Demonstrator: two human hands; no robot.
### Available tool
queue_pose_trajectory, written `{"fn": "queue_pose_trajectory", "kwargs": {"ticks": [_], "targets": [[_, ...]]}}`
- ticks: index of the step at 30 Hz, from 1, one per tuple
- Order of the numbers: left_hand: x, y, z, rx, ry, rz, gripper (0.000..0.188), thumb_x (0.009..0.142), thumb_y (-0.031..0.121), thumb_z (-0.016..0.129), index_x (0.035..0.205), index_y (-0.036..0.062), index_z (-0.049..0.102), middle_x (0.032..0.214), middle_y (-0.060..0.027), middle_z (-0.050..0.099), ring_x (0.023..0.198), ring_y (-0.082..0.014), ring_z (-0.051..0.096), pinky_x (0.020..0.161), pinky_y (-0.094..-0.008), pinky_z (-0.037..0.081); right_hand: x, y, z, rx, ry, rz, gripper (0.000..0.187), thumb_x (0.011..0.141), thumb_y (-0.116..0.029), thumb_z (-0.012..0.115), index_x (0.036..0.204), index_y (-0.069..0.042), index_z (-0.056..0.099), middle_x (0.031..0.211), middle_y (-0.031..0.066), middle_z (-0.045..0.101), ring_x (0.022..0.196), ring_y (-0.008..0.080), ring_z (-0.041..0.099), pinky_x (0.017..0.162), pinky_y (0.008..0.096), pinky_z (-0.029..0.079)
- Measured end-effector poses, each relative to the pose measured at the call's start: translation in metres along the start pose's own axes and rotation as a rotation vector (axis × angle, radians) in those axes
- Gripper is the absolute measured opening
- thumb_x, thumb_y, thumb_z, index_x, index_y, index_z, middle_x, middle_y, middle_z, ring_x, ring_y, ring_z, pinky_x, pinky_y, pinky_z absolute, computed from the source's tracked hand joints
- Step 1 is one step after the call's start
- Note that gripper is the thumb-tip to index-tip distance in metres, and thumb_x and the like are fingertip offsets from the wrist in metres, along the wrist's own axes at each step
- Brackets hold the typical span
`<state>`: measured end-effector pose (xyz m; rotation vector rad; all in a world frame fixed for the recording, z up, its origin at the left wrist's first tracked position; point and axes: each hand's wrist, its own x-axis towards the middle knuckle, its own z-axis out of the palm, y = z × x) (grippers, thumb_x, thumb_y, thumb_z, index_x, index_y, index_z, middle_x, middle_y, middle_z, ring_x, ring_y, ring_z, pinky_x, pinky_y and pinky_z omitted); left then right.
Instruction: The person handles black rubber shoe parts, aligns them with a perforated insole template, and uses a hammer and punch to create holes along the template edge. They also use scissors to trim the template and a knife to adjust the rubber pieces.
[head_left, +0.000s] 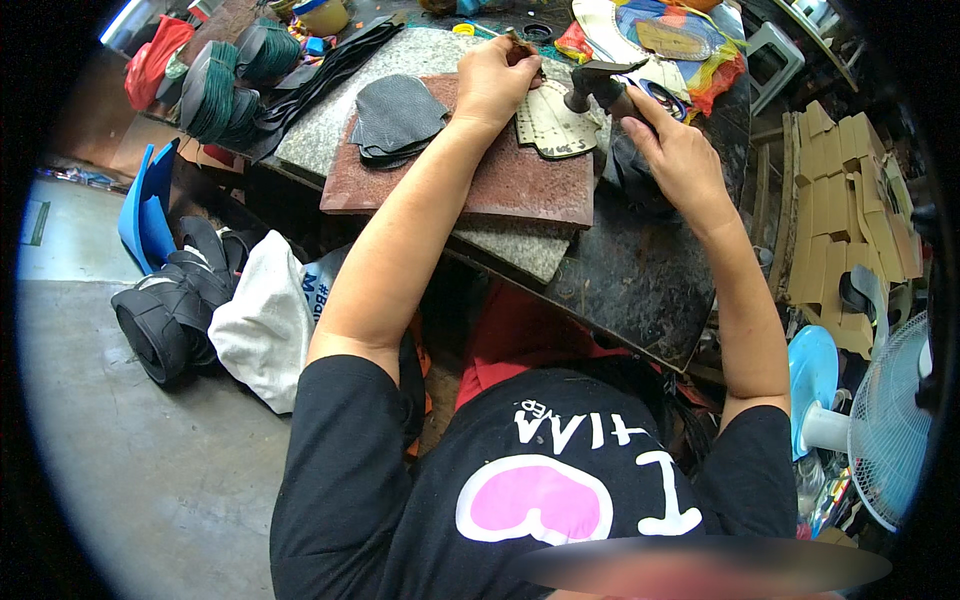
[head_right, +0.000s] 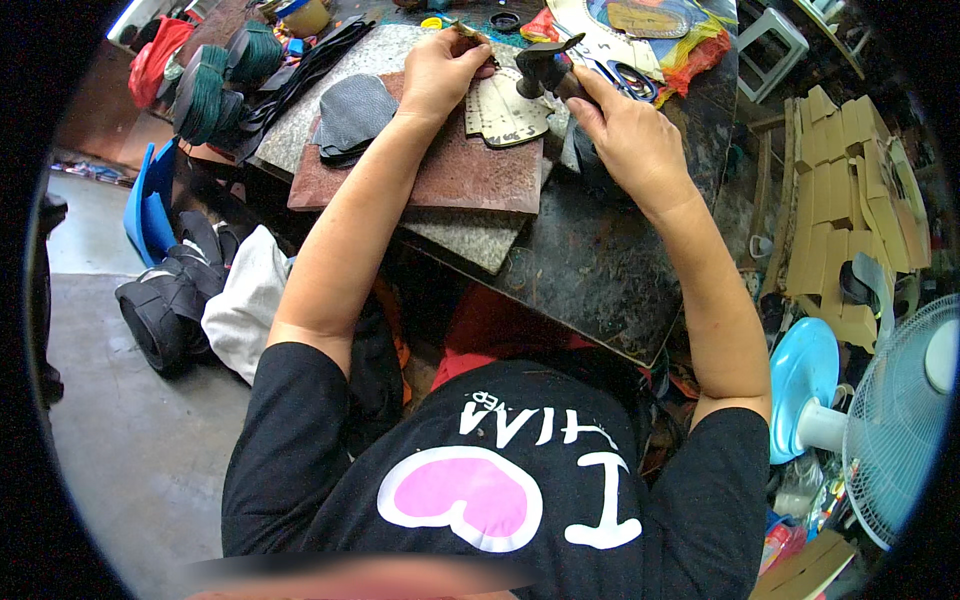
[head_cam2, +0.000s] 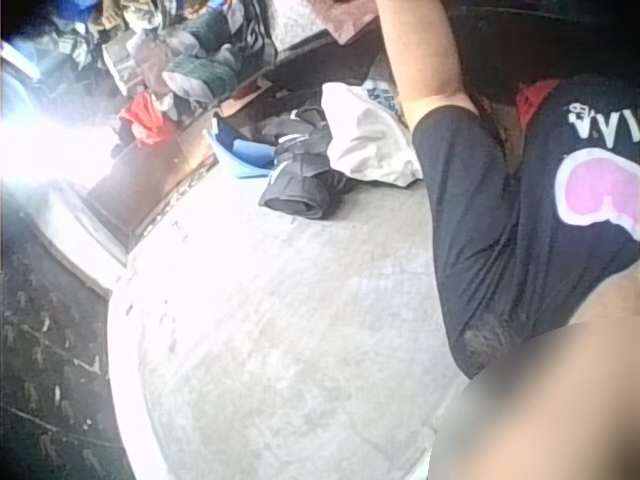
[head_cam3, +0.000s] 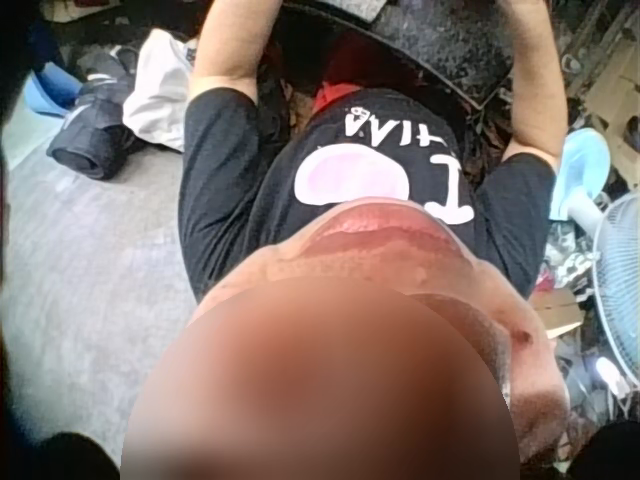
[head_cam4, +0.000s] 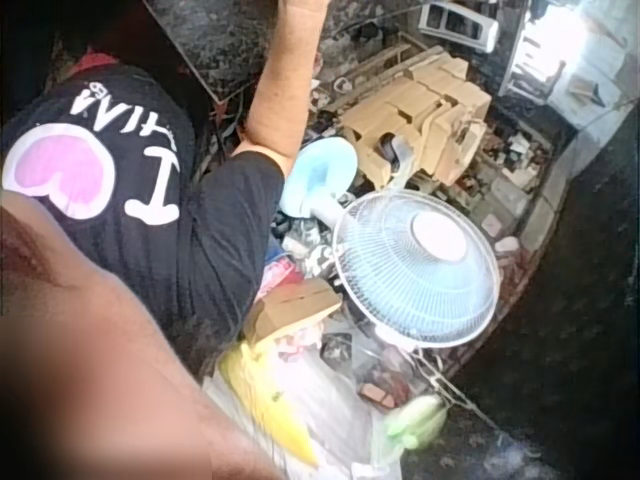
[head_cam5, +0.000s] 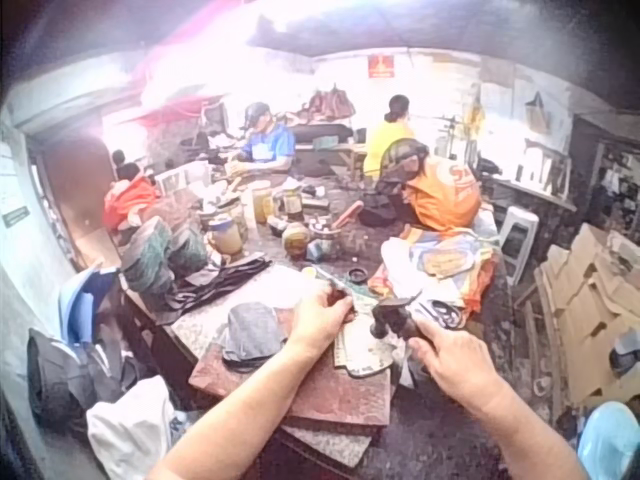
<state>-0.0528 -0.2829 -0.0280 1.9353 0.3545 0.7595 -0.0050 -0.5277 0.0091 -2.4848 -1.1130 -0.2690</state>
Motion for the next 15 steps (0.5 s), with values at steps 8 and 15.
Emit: {"fn": "queue_pose_trajectory", "kwargs": {"ticks": [8, 15], "targets": [[-0.005, 0.015, 0.002, 0.346, -0.018, 0.445, 0.02, 0.084, 0.015, 0.069, 0.099, 0.0024, 0.07, 0.088, -0.0181, 0.071, 0.084, -0.0334, 0.07, 0.076, -0.0395, 0.055, 0.025, -0.018, -0.068, 0.557, 0.321, -0.116, 0.039, 0.099, -0.04, 0.056, 0.133, -0.022, 0.059, 0.094, 0.014, 0.068, 0.084, 0.0282, 0.062, 0.072, 0.0389, 0.051], [-0.002, 0.012, 0.005, 0.367, 0.016, 0.472, 0.019, 0.083, 0.013, 0.067, 0.098, 0.0024, 0.069, 0.089, -0.0188, 0.07, 0.086, -0.0361, 0.069, 0.077, -0.0428, 0.054, 0.025, -0.015, -0.029, 0.286, 0.142, 0.012, 0.041, 0.099, -0.046, 0.052, 0.133, -0.024, 0.057, 0.101, 0.0187, 0.07, 0.094, 0.0414, 0.066, 0.079, 0.0485, 0.053]]}}
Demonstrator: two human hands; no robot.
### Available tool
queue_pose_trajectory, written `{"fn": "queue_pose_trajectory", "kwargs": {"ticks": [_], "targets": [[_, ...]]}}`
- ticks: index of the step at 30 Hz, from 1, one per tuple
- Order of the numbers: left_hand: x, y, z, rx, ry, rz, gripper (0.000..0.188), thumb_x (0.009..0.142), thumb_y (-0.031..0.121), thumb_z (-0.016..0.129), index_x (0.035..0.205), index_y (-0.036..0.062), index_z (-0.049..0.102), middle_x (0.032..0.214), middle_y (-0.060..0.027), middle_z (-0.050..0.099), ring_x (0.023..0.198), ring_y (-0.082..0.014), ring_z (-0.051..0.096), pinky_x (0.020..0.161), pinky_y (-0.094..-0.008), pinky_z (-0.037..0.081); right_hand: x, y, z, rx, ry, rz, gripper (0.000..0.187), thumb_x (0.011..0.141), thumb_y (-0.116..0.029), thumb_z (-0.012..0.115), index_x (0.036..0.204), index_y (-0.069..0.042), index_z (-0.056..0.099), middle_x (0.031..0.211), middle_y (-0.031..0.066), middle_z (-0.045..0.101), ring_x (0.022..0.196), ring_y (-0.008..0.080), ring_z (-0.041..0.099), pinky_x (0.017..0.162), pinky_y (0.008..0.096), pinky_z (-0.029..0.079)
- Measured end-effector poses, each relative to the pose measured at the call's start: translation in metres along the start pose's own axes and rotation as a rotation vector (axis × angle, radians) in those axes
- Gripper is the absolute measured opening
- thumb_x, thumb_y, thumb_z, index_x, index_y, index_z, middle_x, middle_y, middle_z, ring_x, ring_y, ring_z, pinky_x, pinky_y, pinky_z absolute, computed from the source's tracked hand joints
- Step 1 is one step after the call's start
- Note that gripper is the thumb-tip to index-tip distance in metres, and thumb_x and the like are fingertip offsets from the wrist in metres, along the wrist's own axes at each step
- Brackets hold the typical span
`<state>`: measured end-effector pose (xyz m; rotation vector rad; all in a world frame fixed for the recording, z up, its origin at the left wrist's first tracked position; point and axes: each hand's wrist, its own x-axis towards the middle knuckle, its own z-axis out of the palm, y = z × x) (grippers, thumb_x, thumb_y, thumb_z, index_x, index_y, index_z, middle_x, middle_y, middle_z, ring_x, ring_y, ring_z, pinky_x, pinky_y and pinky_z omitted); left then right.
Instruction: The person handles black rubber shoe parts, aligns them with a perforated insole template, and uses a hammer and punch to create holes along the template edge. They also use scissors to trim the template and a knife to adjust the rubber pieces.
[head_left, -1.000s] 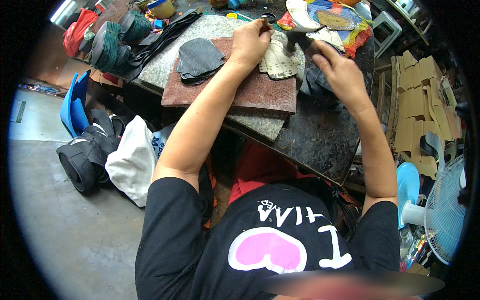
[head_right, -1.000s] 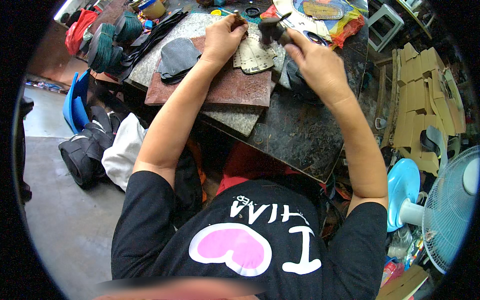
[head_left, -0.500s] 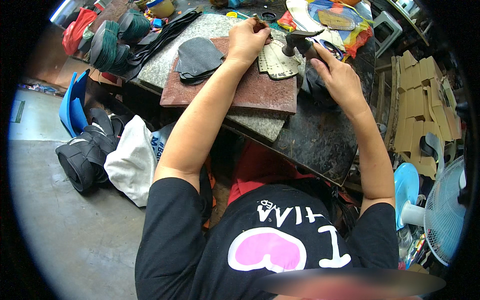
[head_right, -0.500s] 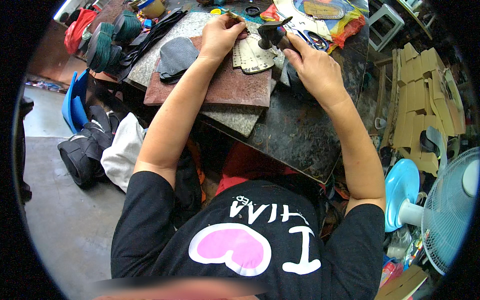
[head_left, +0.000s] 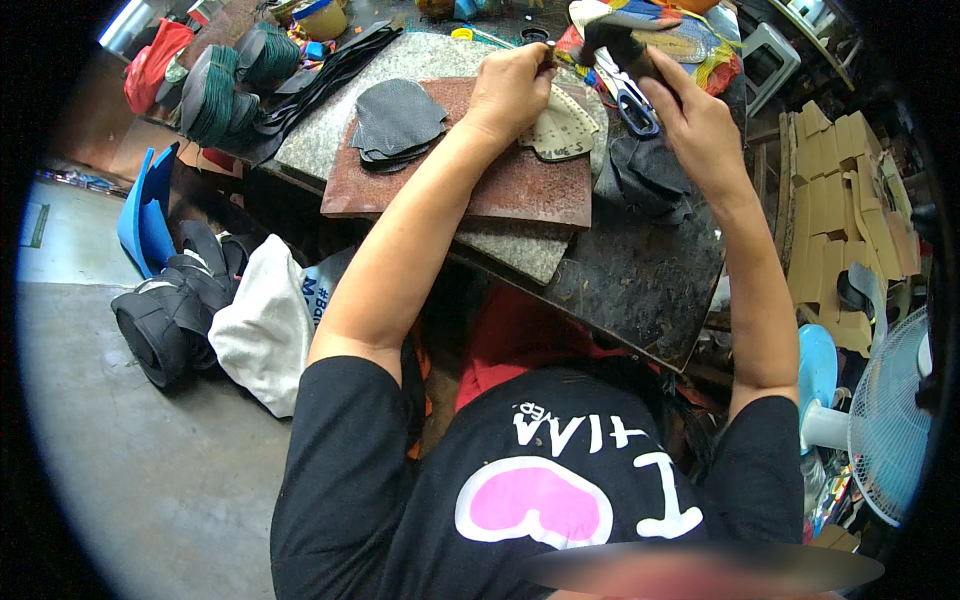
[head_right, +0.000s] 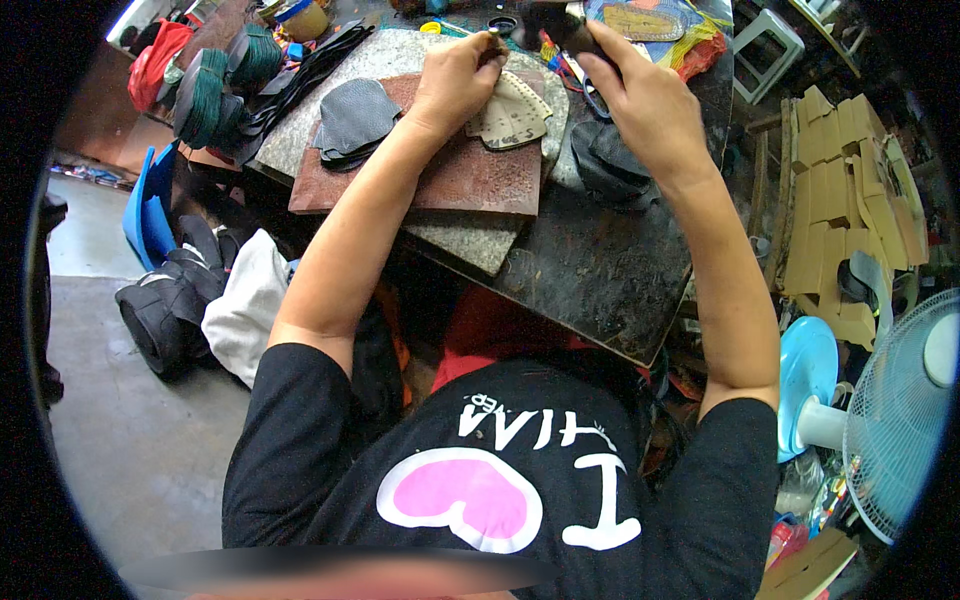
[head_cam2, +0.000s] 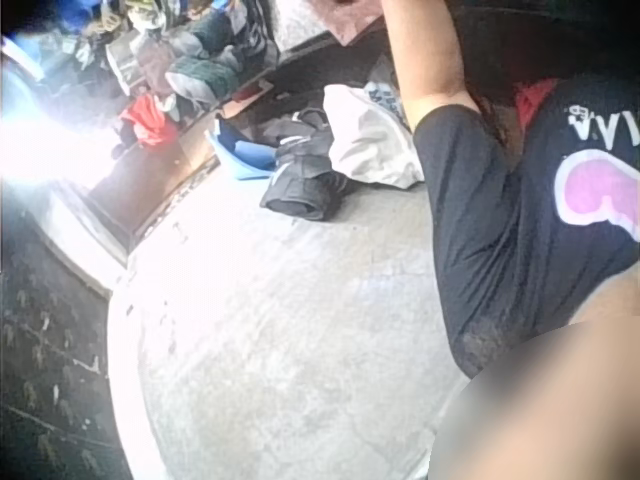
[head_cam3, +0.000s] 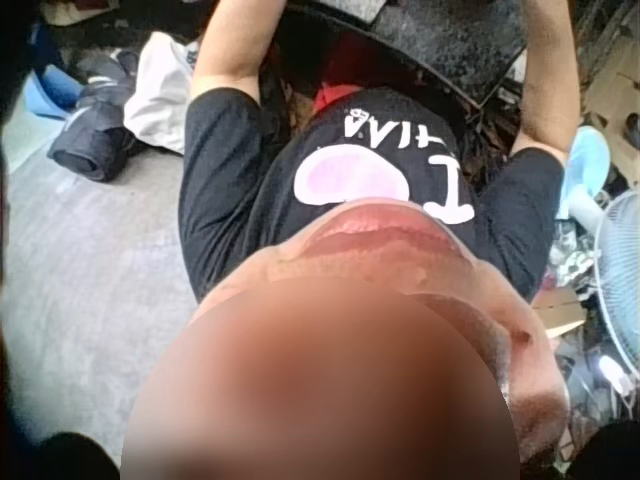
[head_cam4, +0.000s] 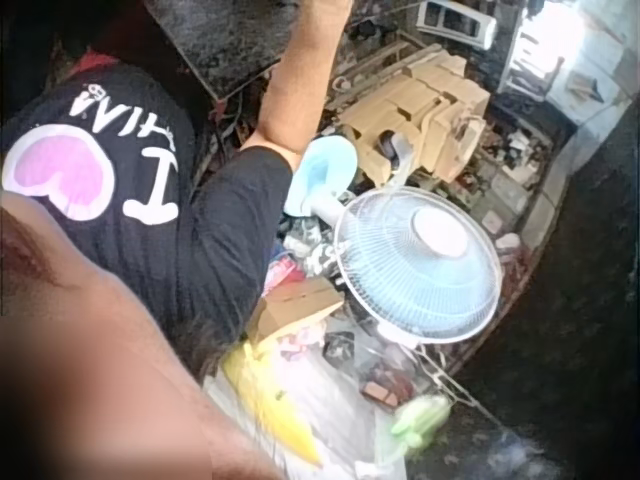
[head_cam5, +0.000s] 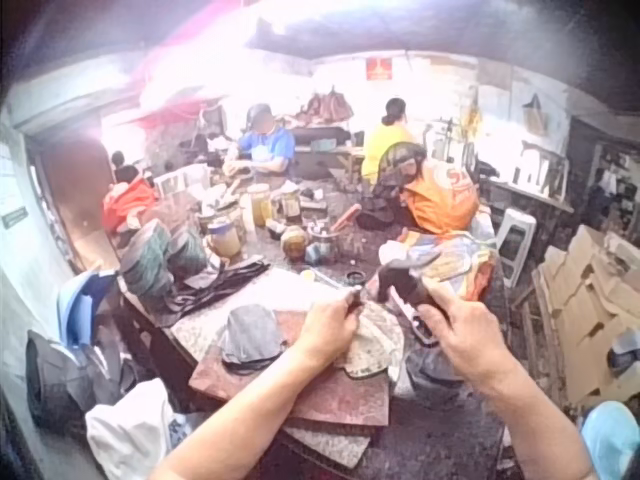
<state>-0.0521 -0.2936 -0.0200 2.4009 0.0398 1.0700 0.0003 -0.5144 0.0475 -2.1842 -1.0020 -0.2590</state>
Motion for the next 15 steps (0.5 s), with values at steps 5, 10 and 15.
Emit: {"fn": "queue_pose_trajectory", "kwargs": {"ticks": [5, 10, 15], "targets": [[-0.004, -0.009, 0.003, -0.294, 0.03, -0.283, 0.014, 0.086, 0.01, 0.066, 0.095, -0.0007, 0.068, 0.085, -0.0151, 0.072, 0.074, -0.0261, 0.072, 0.07, -0.035, 0.057, -0.027, 0.02, 0.01, -0.271, -0.119, -0.002, 0.041, 0.098, -0.047, 0.052, 0.133, -0.026, 0.057, 0.101, 0.0202, 0.07, 0.094, 0.0413, 0.067, 0.08, 0.0495, 0.054], [-0.004, -0.022, 0.008, -0.9, 0.028, -0.594, 0.014, 0.091, 0.006, 0.066, 0.097, -0.0055, 0.066, 0.085, -0.0122, 0.071, 0.066, -0.0157, 0.07, 0.062, -0.026, 0.059, -0.035, 0.017, 0.015, -0.3, -0.154, 0.03, 0.046, 0.098, -0.048, 0.051, 0.136, -0.024, 0.055, 0.099, 0.0219, 0.07, 0.093, 0.0419, 0.067, 0.078, 0.0505, 0.053], [-0.006, -0.022, 0.011, -0.642, -0.006, -0.46, 0.013, 0.088, 0.007, 0.068, 0.096, -0.0033, 0.07, 0.083, -0.0102, 0.074, 0.066, -0.0126, 0.07, 0.063, -0.0258, 0.057, -0.035, 0.029, 0.02, -0.268, -0.144, 0.048, 0.045, 0.098, -0.048, 0.052, 0.136, -0.025, 0.056, 0.1, 0.0222, 0.069, 0.096, 0.0421, 0.066, 0.08, 0.0502, 0.052]]}}
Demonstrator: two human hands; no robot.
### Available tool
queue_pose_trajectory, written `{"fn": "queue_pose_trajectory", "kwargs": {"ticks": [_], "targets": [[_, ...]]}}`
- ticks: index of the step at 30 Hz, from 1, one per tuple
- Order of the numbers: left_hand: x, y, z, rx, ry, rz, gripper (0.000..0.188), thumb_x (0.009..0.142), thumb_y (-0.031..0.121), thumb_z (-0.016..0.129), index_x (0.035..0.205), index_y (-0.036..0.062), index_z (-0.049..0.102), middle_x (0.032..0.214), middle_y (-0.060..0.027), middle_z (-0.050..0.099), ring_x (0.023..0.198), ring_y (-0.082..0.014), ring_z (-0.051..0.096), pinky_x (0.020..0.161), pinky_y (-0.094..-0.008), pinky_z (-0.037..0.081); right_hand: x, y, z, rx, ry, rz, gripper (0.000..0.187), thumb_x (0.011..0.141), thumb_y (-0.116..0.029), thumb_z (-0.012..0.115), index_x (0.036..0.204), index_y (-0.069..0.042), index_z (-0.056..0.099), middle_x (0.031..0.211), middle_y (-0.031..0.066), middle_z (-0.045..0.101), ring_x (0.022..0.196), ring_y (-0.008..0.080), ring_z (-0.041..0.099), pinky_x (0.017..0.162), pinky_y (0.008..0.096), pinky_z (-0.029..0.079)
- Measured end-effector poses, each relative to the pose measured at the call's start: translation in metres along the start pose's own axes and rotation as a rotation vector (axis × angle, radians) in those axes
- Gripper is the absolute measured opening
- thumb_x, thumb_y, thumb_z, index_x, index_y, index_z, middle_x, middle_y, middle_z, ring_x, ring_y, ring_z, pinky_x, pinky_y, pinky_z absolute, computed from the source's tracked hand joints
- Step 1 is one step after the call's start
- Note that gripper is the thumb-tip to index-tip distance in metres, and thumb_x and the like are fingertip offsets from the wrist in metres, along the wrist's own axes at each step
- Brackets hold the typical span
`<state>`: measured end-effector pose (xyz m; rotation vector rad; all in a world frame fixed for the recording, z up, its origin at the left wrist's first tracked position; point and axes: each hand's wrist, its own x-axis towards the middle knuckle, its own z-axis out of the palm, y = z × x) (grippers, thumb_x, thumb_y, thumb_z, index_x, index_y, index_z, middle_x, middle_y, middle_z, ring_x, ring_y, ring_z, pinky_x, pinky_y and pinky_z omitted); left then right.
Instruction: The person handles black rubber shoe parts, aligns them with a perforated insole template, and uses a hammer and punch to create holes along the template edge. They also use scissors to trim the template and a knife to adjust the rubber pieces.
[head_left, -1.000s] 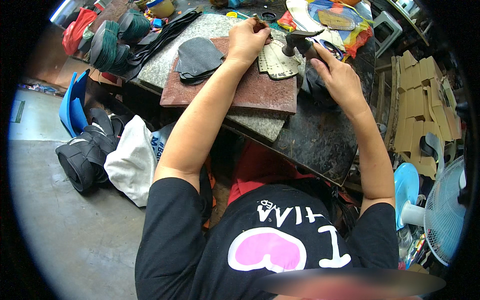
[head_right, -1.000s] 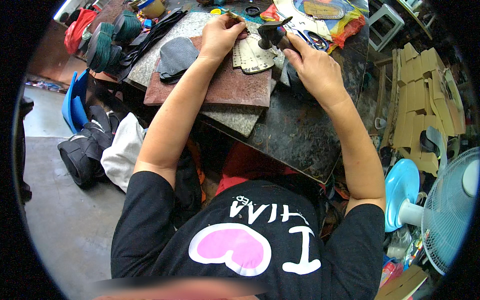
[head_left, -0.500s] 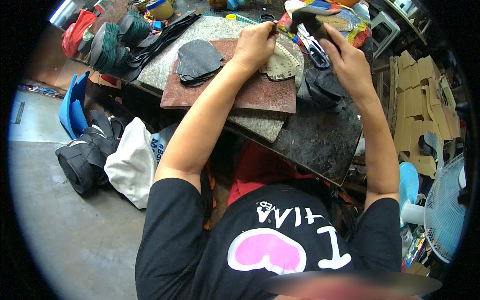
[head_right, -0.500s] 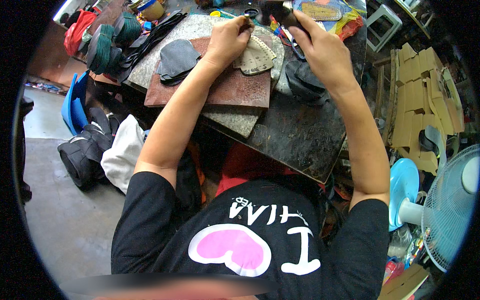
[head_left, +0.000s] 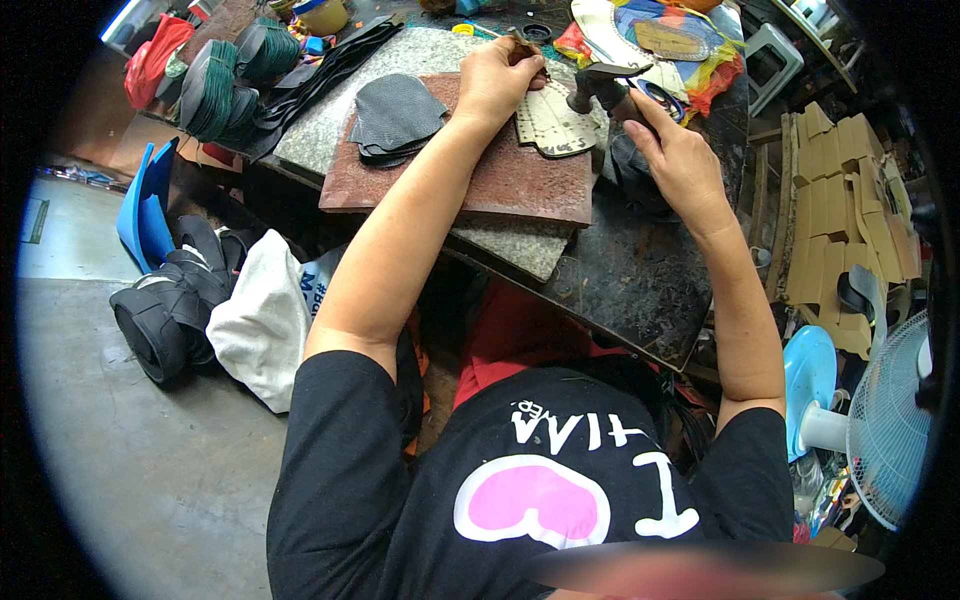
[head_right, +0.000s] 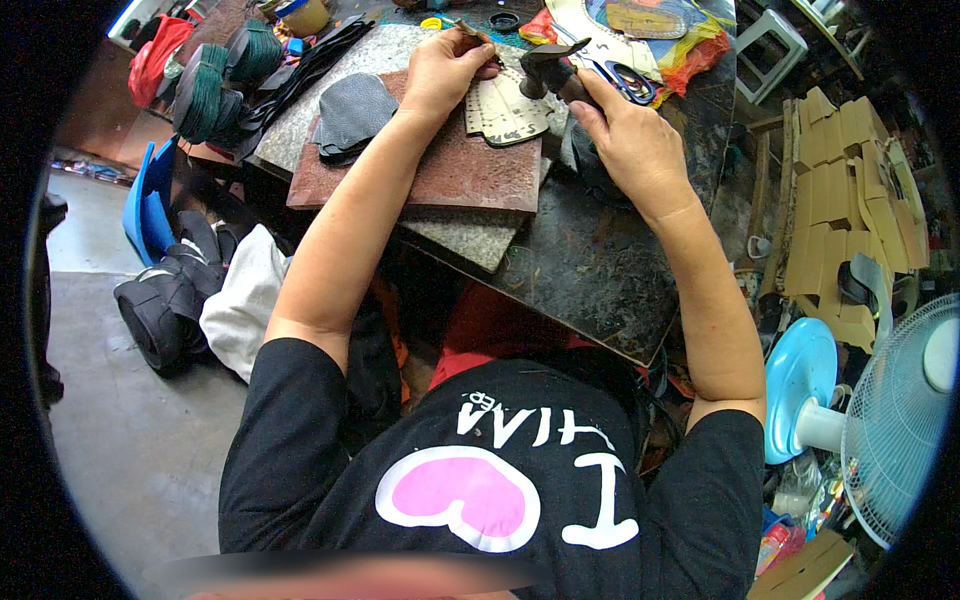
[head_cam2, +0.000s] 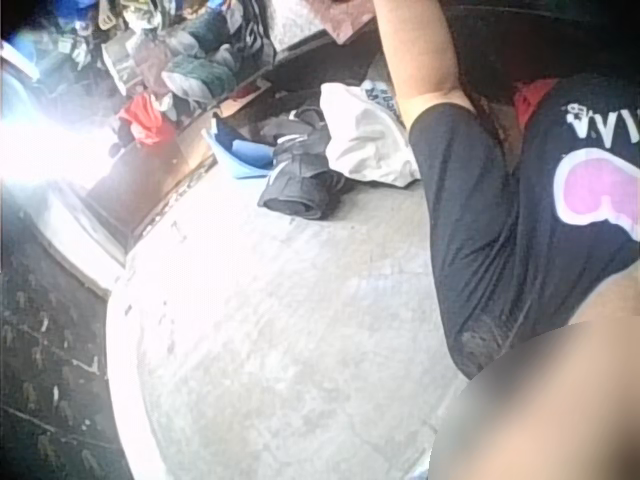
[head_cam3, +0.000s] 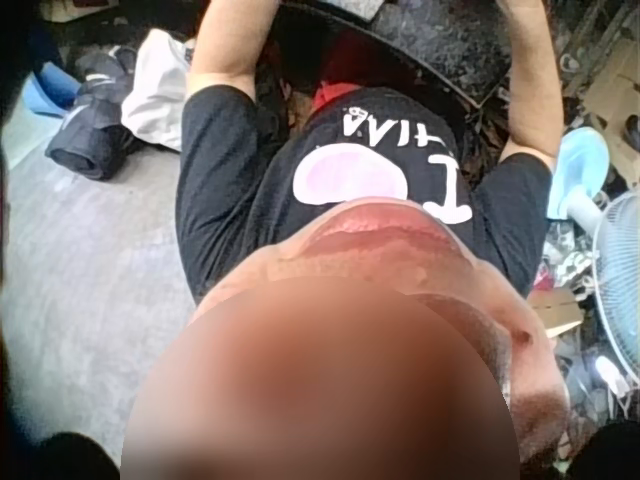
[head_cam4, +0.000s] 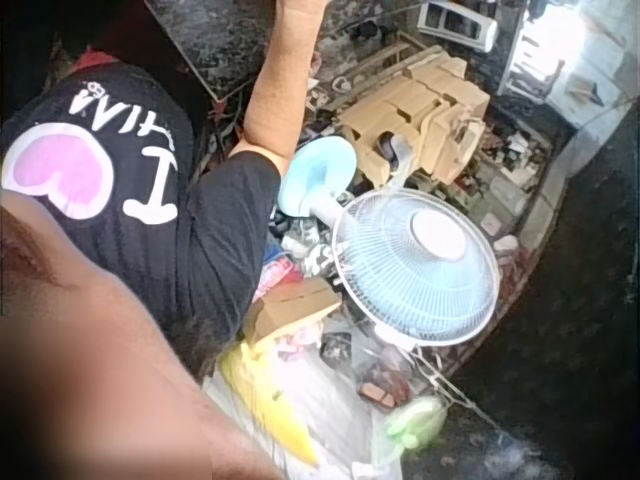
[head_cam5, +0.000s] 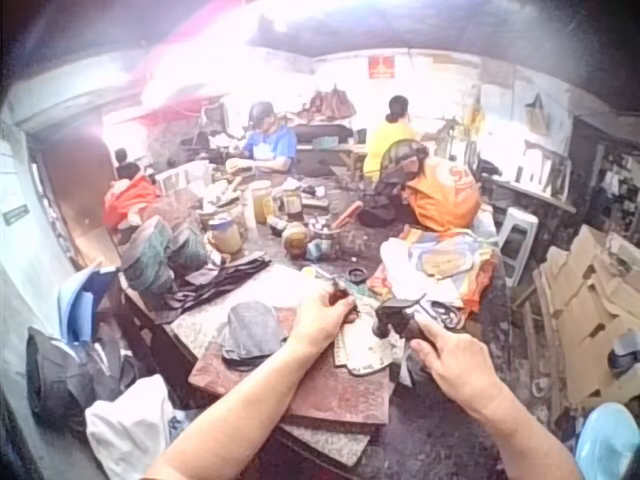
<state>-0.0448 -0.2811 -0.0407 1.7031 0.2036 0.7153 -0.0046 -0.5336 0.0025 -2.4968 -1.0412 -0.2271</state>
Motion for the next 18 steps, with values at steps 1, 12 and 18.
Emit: {"fn": "queue_pose_trajectory", "kwargs": {"ticks": [1, 12, 18], "targets": [[-0.001, 0.002, 0.0, 0.044, 0.006, 0.018, 0.013, 0.087, 0.008, 0.069, 0.095, -0.0025, 0.07, 0.083, -0.0099, 0.074, 0.066, -0.012, 0.07, 0.063, -0.0261, 0.057, 0.0, 0.001, 0.001, 0.01, 0.044, -0.06, 0.045, 0.098, -0.049, 0.051, 0.136, -0.024, 0.055, 0.099, 0.023, 0.069, 0.095, 0.0425, 0.066, 0.08, 0.0515, 0.052], [-0.009, 0.027, 0.008, 0.666, -0.06, 0.474, 0.024, 0.085, 0.015, 0.071, 0.104, 0.0017, 0.068, 0.094, -0.0186, 0.071, 0.088, -0.0337, 0.07, 0.077, -0.0389, 0.055, 0.025, -0.032, -0.078, 0.615, 0.481, -0.476, 0.036, 0.102, -0.025, 0.057, 0.137, -0.015, 0.059, 0.072, 0.0002, 0.06, 0.06, 0.0042, 0.053, 0.056, 0.021, 0.045], [-0.008, 0.024, 0.011, 0.668, 0.001, 0.541, 0.019, 0.085, 0.014, 0.069, 0.1, 0.0019, 0.068, 0.09, -0.0181, 0.071, 0.084, -0.0341, 0.07, 0.076, -0.0398, 0.055, 0.02, -0.014, -0.033, 0.35, 0.109, 0.015, 0.04, 0.1, -0.032, 0.058, 0.136, -0.015, 0.059, 0.073, 0.0033, 0.06, 0.063, 0.0122, 0.053, 0.058, 0.0275, 0.044]]}}
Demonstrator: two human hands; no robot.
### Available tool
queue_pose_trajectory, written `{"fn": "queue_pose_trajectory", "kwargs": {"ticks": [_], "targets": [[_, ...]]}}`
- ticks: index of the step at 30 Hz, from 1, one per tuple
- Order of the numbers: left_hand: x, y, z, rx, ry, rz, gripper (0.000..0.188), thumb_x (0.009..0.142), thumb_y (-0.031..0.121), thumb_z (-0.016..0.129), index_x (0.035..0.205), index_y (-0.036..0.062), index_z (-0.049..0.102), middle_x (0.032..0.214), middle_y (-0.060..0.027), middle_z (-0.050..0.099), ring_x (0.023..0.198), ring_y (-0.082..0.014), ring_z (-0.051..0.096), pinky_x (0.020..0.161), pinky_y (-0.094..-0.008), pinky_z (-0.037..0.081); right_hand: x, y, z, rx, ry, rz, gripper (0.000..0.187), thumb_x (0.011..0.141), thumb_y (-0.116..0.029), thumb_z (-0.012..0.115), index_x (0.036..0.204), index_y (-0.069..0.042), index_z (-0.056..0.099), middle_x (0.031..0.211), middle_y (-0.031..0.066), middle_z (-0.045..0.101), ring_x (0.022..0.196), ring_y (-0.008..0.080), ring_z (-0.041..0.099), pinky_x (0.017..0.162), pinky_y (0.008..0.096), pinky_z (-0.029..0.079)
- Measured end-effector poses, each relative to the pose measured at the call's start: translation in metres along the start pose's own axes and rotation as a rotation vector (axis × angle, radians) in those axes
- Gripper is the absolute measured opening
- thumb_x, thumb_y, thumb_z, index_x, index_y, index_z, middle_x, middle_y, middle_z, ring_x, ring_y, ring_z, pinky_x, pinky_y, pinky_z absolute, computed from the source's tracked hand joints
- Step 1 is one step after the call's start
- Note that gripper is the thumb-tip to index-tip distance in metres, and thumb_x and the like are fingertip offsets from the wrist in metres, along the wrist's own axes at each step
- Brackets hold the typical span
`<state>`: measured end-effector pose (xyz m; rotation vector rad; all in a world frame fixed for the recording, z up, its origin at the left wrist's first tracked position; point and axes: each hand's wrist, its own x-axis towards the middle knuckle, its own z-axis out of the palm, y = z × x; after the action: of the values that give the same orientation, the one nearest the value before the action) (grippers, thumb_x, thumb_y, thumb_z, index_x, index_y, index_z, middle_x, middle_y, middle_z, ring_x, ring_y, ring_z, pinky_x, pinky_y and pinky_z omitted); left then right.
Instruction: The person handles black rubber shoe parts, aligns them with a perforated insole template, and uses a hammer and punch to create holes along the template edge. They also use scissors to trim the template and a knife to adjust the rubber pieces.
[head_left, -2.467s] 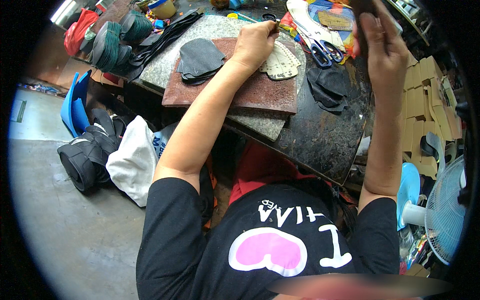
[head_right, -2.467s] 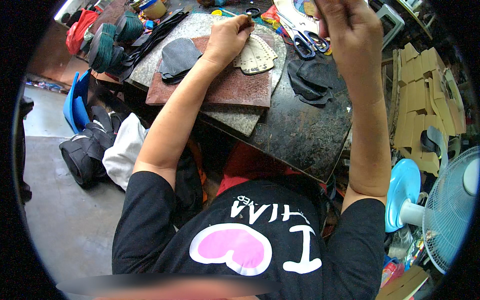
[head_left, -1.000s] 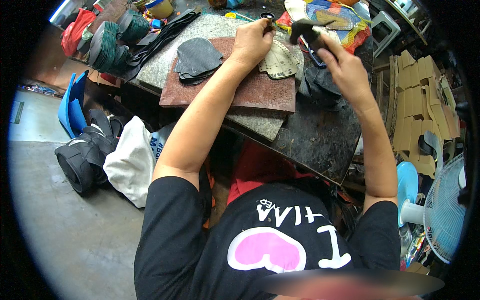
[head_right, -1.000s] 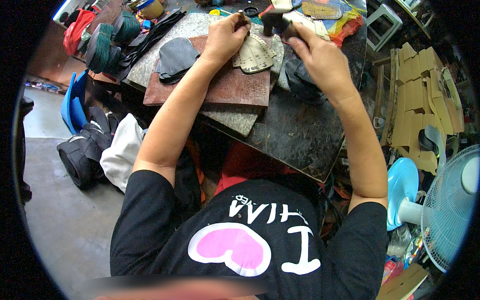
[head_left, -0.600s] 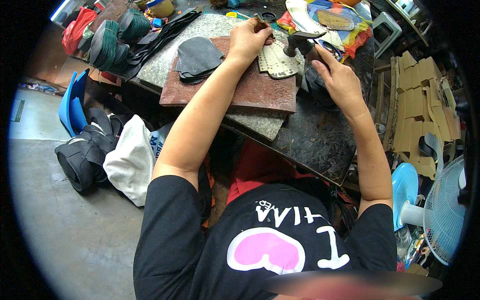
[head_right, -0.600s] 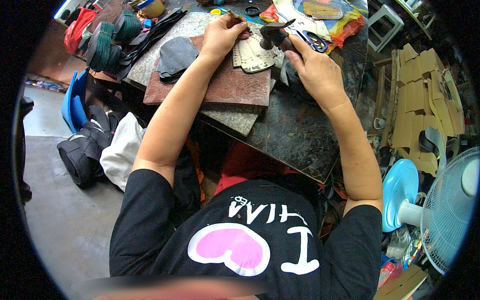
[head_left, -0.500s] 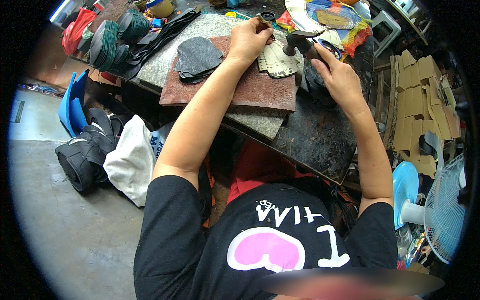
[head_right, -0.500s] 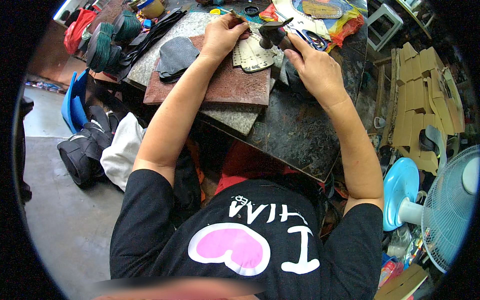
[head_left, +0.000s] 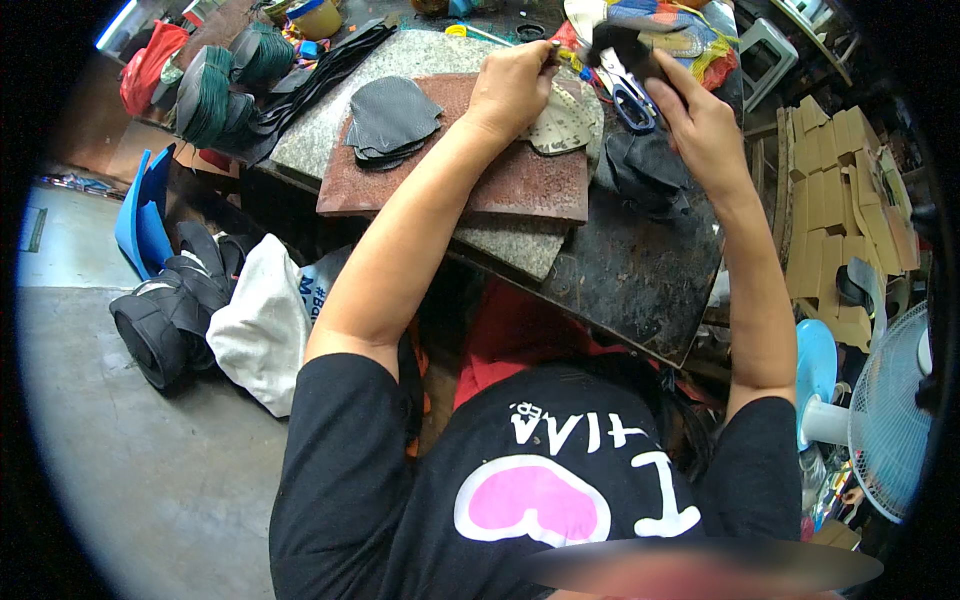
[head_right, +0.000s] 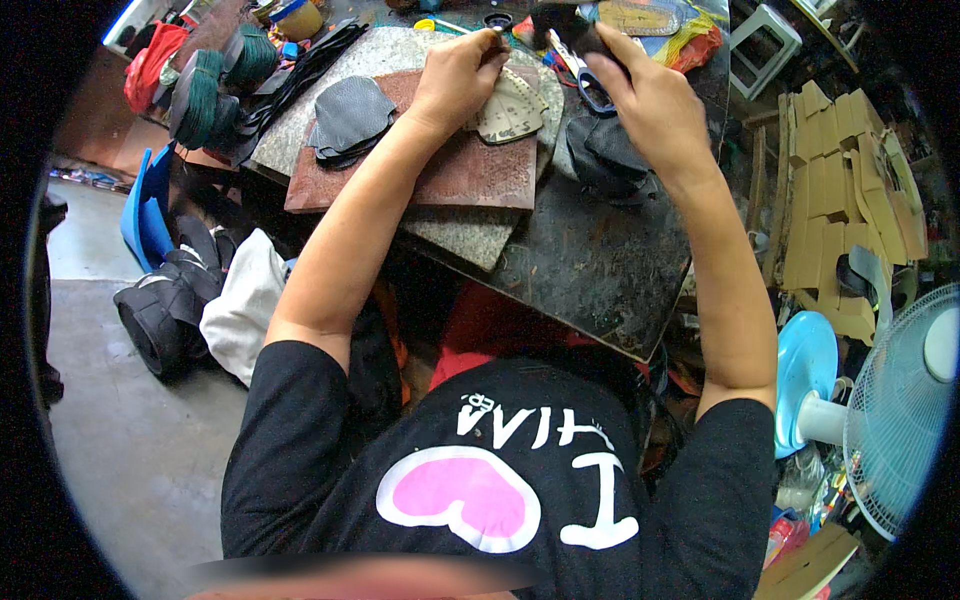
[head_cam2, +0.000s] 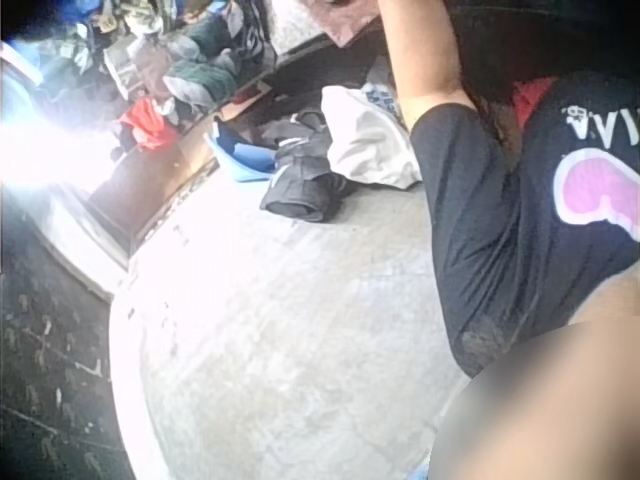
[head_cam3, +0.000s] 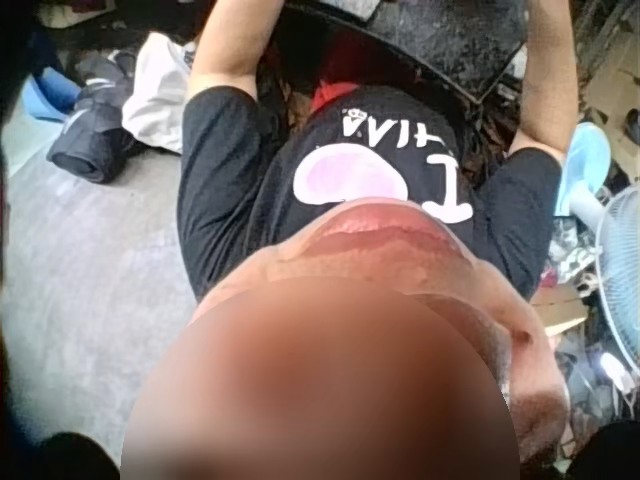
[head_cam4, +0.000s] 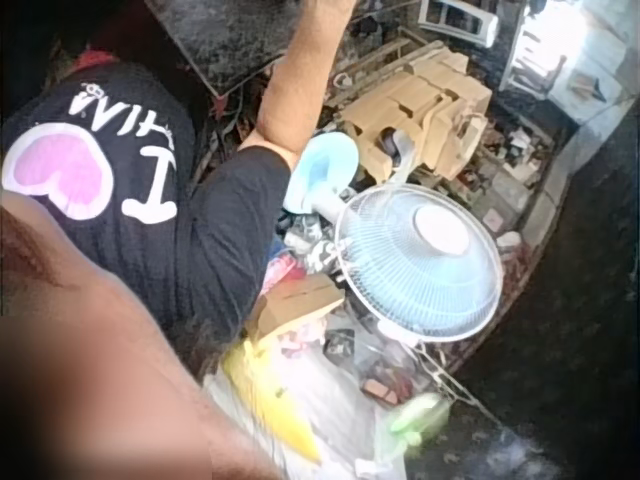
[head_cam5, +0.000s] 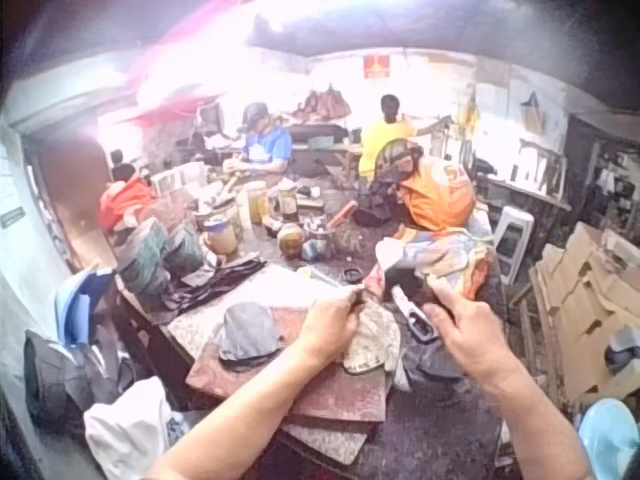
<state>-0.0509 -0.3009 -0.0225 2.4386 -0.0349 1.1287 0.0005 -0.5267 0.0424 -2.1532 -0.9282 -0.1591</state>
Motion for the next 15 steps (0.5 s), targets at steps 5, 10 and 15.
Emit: {"fn": "queue_pose_trajectory", "kwargs": {"ticks": [5, 10, 15], "targets": [[-0.003, -0.004, 0.0, -0.105, 0.015, -0.277, 0.017, 0.083, 0.013, 0.067, 0.096, 0.0017, 0.067, 0.087, -0.0175, 0.071, 0.084, -0.0347, 0.069, 0.077, -0.0413, 0.055, -0.021, 0.018, 0.006, -0.212, -0.052, -0.086, 0.042, 0.096, -0.048, 0.055, 0.132, -0.026, 0.06, 0.104, 0.0192, 0.07, 0.098, 0.0395, 0.066, 0.083, 0.0468, 0.053], [-0.003, -0.012, 0.004, -0.675, 0.121, -0.67, 0.011, 0.09, 0.006, 0.065, 0.094, -0.0037, 0.066, 0.081, -0.0127, 0.072, 0.071, -0.0202, 0.072, 0.065, -0.0311, 0.059, -0.029, 0.013, 0.017, -0.339, -0.098, -0.031, 0.044, 0.097, -0.049, 0.053, 0.134, -0.027, 0.058, 0.102, 0.0194, 0.07, 0.095, 0.041, 0.066, 0.08, 0.049, 0.054], [-0.005, -0.018, 0.007, -0.796, 0.047, -0.588, 0.011, 0.089, 0.005, 0.067, 0.095, -0.0043, 0.068, 0.083, -0.0104, 0.072, 0.068, -0.0128, 0.07, 0.061, -0.0258, 0.058, -0.027, 0.01, 0.015, -0.328, -0.112, -0.026, 0.044, 0.097, -0.048, 0.052, 0.134, -0.025, 0.058, 0.102, 0.02, 0.07, 0.095, 0.0418, 0.066, 0.08, 0.0499, 0.053]]}}
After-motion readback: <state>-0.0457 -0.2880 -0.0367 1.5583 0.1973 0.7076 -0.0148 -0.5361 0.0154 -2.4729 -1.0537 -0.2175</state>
